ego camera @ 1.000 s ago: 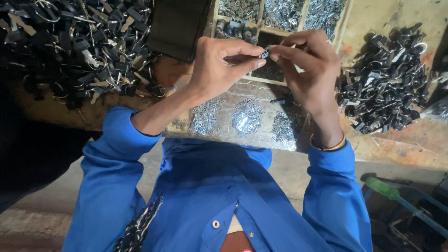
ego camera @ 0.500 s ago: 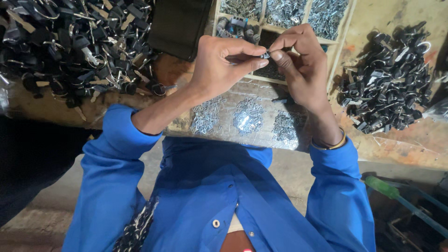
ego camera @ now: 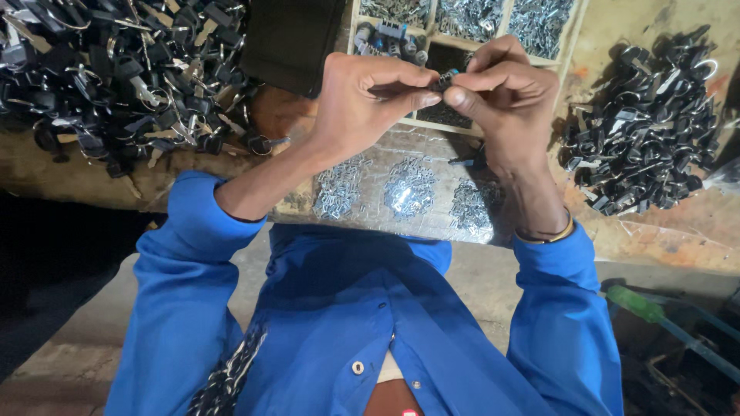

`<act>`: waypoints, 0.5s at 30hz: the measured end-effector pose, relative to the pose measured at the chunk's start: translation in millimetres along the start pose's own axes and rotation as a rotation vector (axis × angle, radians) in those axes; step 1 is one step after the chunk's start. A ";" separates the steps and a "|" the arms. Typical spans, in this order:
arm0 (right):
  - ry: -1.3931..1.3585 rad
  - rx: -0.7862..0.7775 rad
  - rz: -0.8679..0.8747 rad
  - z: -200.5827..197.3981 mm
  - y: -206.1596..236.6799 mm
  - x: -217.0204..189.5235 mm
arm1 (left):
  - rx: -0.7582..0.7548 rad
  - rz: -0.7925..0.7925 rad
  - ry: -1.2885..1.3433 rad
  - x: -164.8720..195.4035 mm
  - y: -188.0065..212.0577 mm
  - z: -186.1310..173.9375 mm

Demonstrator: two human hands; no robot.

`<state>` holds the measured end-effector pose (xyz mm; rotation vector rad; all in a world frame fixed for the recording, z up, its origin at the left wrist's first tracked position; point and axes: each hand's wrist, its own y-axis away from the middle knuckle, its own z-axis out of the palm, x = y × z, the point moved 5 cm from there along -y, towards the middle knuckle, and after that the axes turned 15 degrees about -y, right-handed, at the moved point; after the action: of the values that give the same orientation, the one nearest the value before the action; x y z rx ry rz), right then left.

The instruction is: The person sits at a workbench assembling padlock key cylinders. They hold a lock plug in one hand, pick small metal pins from a compartment box, insert the pins into the plug, and place finished assemblies with the piles of padlocks on the bench.

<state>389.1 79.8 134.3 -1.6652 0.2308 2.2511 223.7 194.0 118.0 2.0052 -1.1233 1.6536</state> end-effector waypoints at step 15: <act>-0.107 -0.120 0.149 11.7 -0.4 4.4 | -0.064 0.000 0.206 1.7 1.4 2.1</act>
<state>377.6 84.7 133.8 -1.6289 0.2038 2.5018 224.2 191.1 118.6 1.7498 -1.0876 1.7538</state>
